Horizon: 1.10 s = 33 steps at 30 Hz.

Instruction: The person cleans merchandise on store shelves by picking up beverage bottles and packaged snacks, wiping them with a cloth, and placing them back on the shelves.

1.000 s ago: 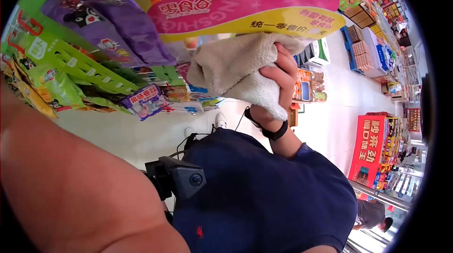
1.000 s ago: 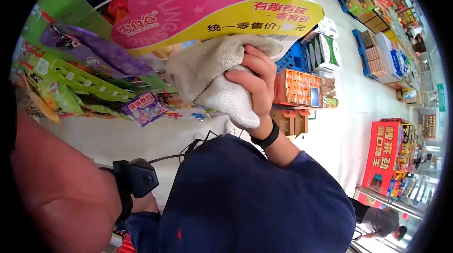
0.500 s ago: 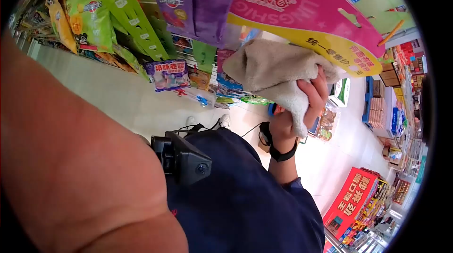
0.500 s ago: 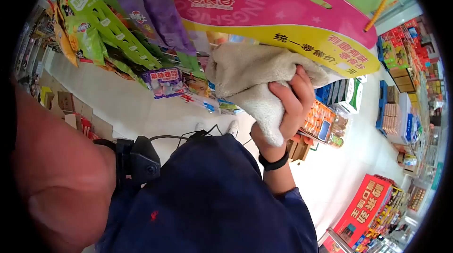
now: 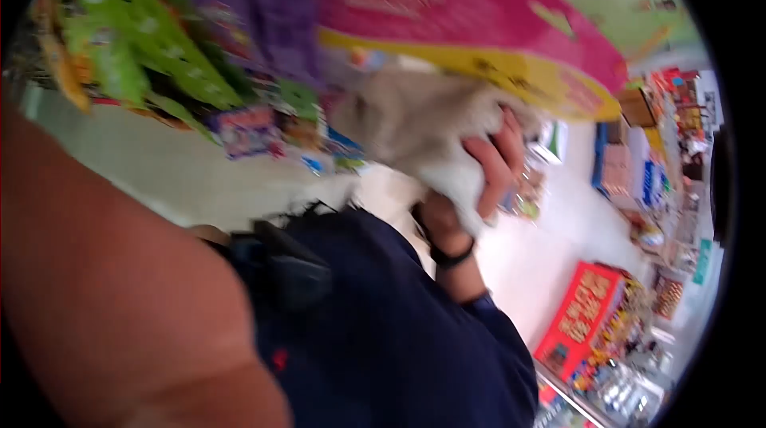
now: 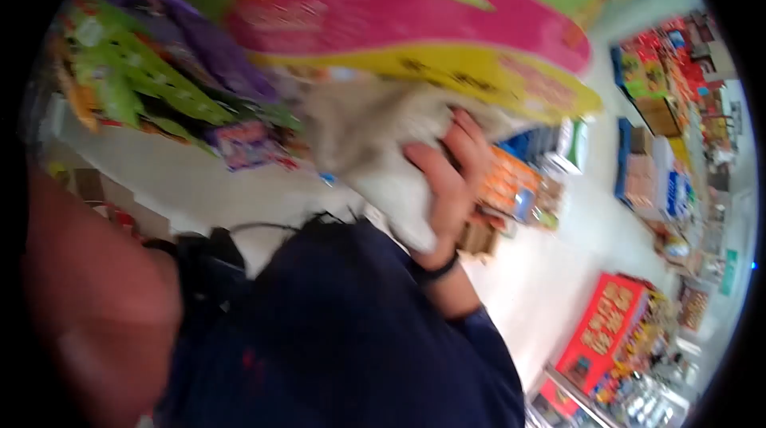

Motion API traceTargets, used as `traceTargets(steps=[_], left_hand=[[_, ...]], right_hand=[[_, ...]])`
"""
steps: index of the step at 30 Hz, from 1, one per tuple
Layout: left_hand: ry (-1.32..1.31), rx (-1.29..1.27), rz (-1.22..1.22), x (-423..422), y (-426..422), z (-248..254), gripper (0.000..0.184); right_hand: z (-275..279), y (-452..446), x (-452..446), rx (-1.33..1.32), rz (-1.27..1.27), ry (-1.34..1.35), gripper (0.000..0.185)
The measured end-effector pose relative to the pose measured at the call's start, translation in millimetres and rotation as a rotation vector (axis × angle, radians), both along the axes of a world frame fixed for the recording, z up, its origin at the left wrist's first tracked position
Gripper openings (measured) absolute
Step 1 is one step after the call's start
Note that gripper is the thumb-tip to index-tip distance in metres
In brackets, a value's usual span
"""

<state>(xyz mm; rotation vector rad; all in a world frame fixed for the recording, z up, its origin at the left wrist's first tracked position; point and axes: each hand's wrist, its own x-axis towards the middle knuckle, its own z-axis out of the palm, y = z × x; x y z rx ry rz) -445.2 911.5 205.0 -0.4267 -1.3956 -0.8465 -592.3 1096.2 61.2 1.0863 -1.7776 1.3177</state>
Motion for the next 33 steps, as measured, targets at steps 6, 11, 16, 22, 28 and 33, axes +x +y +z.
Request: traceTargets(steps=[6, 11, 16, 22, 28, 33], left_hand=[[-0.295, -0.207, 0.018, 11, 10, -34, 0.034], [-0.706, -0.038, 0.147, -21, 39, -98, 0.053], [-0.830, -0.027, 0.303, -32, 47, -116, 0.069], [-0.576, -0.003, 0.339, -36, 39, -113, 0.053], [-0.622, 0.124, 0.318, -21, 50, -98, 0.046], [-0.617, 0.146, 0.321, -23, 55, -103, 0.047]], right_hand=[[0, -3, -12, -0.009, -0.018, 0.139, 0.029], [17, 0, -13, -0.003, 0.004, 0.160, 0.043], [13, -8, -15, -0.021, -0.035, 0.193, 0.045], [-10, 0, -11, -0.013, -0.013, 0.115, 0.045], [9, 15, -6, 0.006, 0.051, 0.153, 0.051], [10, 12, -4, 0.063, 0.045, 0.129, 0.058]])
